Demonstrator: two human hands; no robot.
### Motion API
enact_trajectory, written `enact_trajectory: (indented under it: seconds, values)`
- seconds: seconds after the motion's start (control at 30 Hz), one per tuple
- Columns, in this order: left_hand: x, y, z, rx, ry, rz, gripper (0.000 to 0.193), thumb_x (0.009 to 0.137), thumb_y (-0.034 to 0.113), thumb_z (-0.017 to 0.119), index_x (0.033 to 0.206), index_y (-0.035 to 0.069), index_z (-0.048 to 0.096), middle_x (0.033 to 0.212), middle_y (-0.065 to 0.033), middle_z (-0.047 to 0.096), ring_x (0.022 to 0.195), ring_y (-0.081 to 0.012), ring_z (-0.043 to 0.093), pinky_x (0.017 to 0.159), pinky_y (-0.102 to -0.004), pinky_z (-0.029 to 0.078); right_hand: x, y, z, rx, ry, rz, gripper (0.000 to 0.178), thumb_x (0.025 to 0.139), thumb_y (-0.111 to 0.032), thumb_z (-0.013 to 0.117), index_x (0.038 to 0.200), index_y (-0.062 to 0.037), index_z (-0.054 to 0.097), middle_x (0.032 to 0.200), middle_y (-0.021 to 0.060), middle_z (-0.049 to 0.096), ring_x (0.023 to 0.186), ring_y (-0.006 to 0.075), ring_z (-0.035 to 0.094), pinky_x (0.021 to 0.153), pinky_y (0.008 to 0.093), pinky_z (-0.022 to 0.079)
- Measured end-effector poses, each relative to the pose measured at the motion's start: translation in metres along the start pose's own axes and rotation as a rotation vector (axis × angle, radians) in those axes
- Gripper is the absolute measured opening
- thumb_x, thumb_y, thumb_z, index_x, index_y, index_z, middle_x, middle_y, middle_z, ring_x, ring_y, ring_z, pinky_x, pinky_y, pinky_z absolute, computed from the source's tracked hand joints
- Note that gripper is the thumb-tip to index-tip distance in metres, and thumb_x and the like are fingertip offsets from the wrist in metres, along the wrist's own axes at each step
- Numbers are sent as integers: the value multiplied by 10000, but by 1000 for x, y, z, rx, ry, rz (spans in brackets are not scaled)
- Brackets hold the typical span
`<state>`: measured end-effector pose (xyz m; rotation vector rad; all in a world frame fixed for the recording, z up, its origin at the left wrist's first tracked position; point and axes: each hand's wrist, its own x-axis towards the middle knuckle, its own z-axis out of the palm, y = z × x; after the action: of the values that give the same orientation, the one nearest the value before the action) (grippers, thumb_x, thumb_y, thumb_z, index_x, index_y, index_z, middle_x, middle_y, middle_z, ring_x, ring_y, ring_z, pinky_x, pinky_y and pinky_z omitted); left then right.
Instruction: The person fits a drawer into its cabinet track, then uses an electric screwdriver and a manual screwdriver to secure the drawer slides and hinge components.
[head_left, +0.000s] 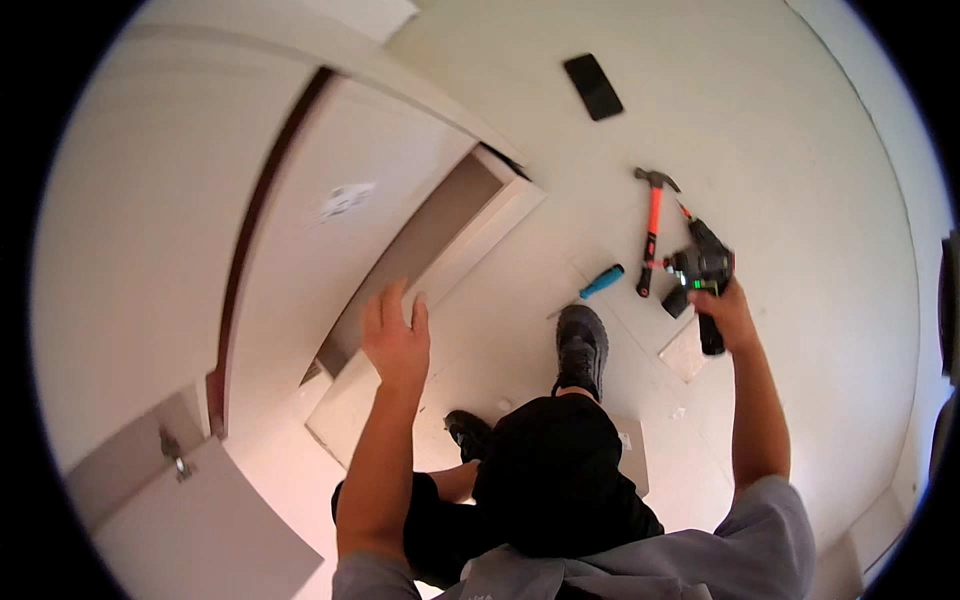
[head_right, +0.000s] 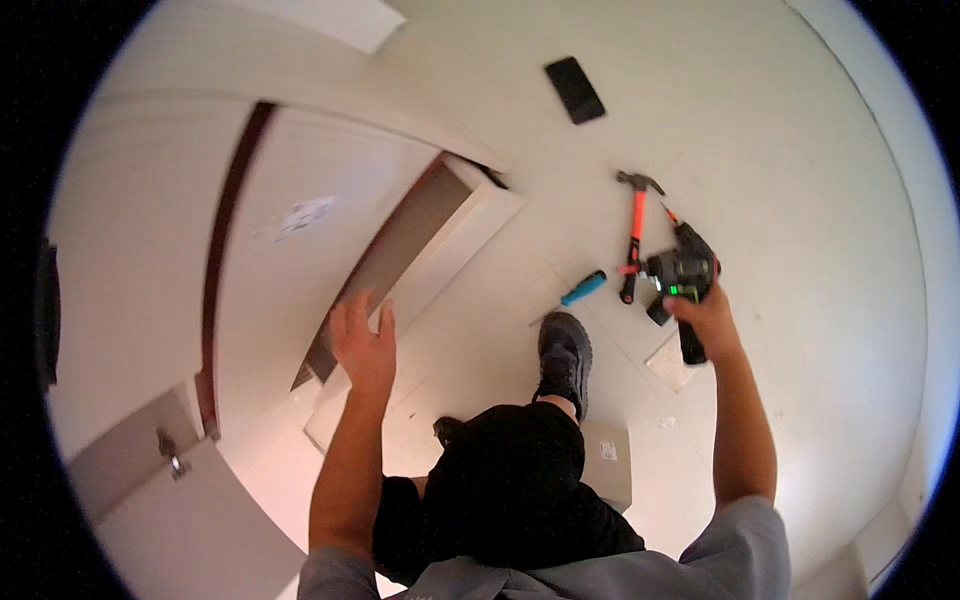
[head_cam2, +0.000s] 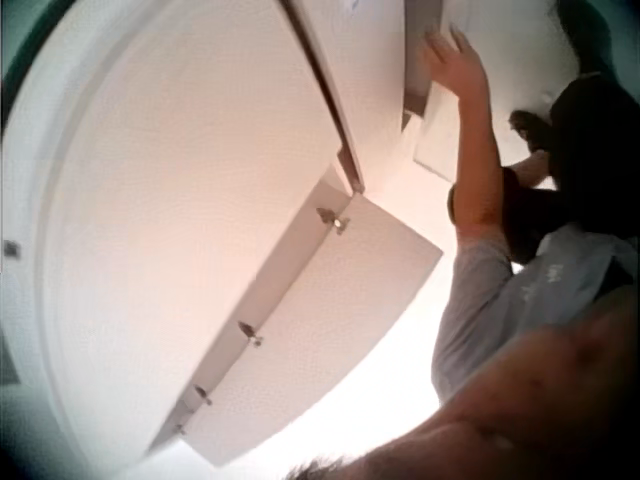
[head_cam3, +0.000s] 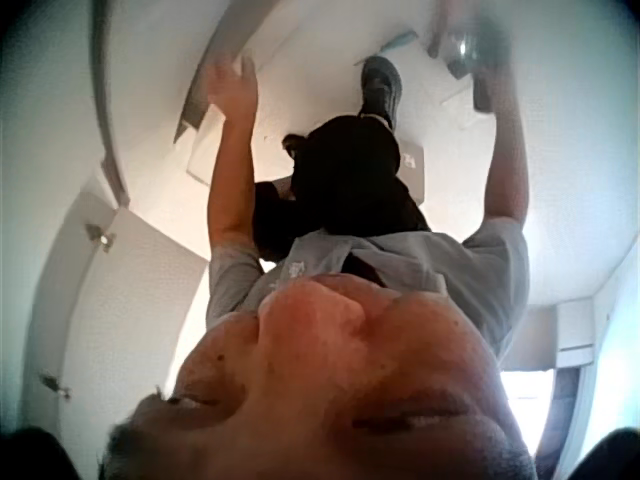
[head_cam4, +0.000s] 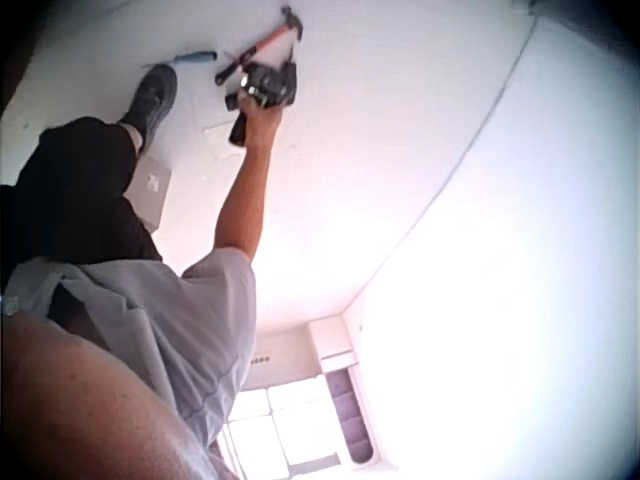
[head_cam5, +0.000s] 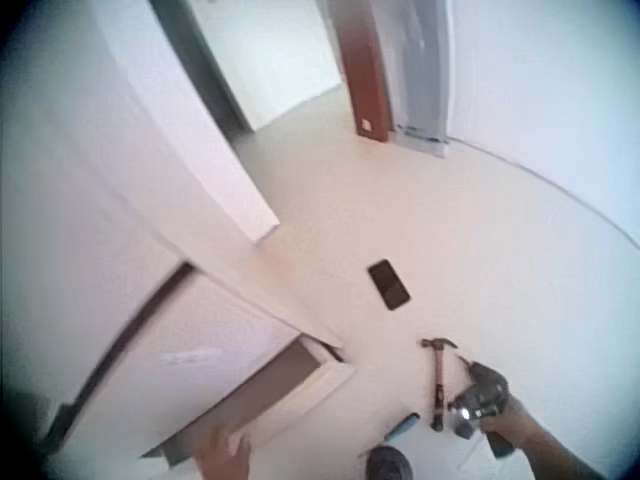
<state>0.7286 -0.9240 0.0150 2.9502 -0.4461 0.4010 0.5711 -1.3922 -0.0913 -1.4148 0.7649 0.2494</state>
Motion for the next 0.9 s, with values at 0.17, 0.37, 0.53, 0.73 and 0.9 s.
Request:
enact_trajectory:
  seconds: [0.17,0.37,0.53,0.73,0.9]
  values:
    - [33,-32,-105,151,388,18,464,911,125,757,1359,68,649,1292,-147,627,1036,-348,612,858,-452,545,-67,15,27,97,-27,84,411,790,-219,825,1091,-58,596,873,22,624,728,134,593,680,307,506]
    - [31,-74,-135,263,298,-222,528,974,168,677,1480,89,551,1408,-163,568,1228,-381,536,1009,-469,491,-117,2,43,199,-102,75,394,823,-270,835,1066,-75,593,820,18,621,690,138,599,644,310,516]
    - [24,-78,-135,158,330,-345,490,983,189,670,1454,108,564,1367,-151,586,1202,-380,547,980,-470,508,-152,-23,47,175,-81,23,362,839,-224,821,1071,-64,592,857,19,621,720,138,604,667,313,520]
    - [-3,-68,-155,162,313,-275,382,965,239,716,1319,109,657,1269,-125,635,1116,-358,579,906,-466,537,-193,-49,46,200,-1,-56,359,837,-223,827,1081,-52,627,867,31,641,721,149,611,672,318,522]
    - [-53,-70,-175,84,307,-204,327,880,233,801,1179,149,699,1163,-64,673,1062,-323,621,877,-428,555,-239,-75,52,215,66,-157,351,836,-238,844,1055,-59,635,854,29,647,716,152,615,663,318,515]
